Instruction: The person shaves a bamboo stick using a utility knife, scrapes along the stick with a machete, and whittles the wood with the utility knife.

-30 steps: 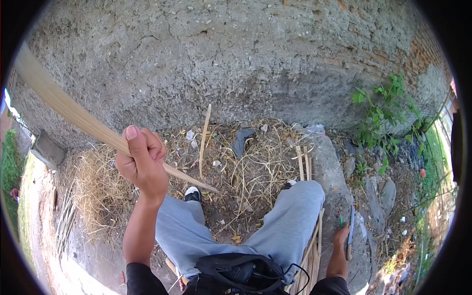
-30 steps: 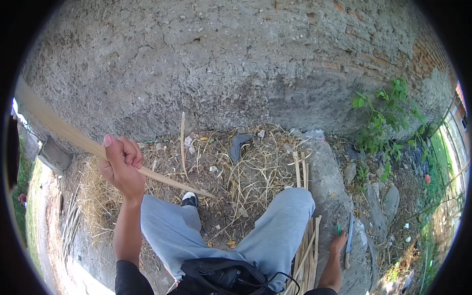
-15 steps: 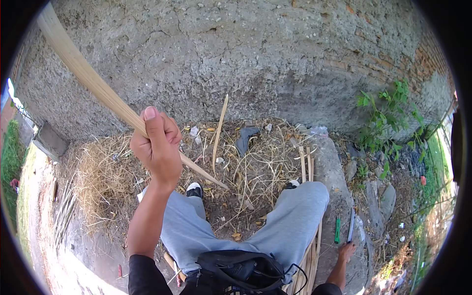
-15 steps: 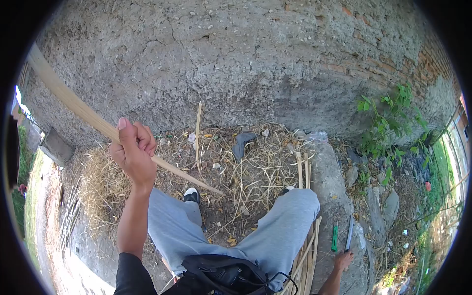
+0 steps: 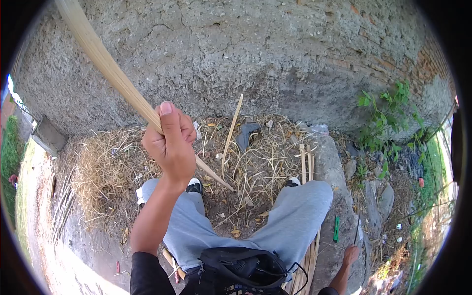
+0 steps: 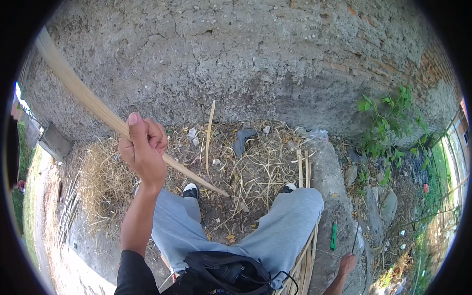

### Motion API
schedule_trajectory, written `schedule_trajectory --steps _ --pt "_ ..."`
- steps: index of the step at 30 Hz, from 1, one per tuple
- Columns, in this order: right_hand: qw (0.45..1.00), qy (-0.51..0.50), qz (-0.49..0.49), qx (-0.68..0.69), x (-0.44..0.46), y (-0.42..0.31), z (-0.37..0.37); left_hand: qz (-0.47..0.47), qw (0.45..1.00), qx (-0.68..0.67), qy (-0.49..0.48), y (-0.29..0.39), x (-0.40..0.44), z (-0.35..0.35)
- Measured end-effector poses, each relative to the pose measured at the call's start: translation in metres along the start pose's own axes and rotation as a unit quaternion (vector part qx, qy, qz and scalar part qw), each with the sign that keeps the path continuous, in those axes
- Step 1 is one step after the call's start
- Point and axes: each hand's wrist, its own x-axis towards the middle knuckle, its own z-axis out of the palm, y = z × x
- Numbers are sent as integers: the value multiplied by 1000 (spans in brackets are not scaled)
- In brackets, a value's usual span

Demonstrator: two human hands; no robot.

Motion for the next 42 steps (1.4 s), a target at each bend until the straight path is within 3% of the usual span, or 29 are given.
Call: schedule_trajectory --steps 1,3,6,7,8,10,12,14,17,19,21,27,33,35,36,38,42 --pt "1000 1 1 -1 -1 -3 -17 -9 1000 -10 2 -2 -1 0" --pt "994 -15 98 43 0 -10 -47 -12 1000 -13 7 -7 -5 2" --pt "988 52 82 124 23 3 -47 -22 999 -8 21 -19 -9 9" --pt "964 35 83 251 25 -2 -63 -35 999 0 29 -24 -11 13" --pt "963 37 83 252 19 -20 -98 -34 999 -2 29 -31 -14 15" --pt "865 -41 38 499 -11 -83 -191 -41 997 64 34 -50 -20 18" --pt "844 -19 -43 534 -42 -143 -253 -58 996 51 34 -76 -31 17" --pt "781 -63 -121 610 -80 -201 -302 -65 995 66 41 -93 -41 17" --pt "733 -175 -251 608 -136 -277 -339 -51 997 54 35 -88 -45 20" --pt "683 -270 -324 596 -168 -322 -336 -52 996 57 34 -87 -49 21" --pt "703 -288 -423 494 -187 -361 -318 -50 996 49 50 -88 -50 23" --pt "743 -306 -449 391 -215 -426 -232 -56 991 64 103 -89 -45 25" --pt "729 -384 -429 369 -220 -440 -137 -73 993 48 76 -99 -46 19" --pt "660 -552 -282 424 -220 -442 -109 -75 992 59 84 -101 -45 19" --pt "661 -553 -281 423 -219 -441 -111 -74 991 69 93 -102 -44 19" --pt "550 -665 -198 465 -217 -439 -115 -79 991 64 92 -101 -44 18" --pt "554 -689 -175 434 -221 -441 -119 -69 990 78 94 -106 -43 16"
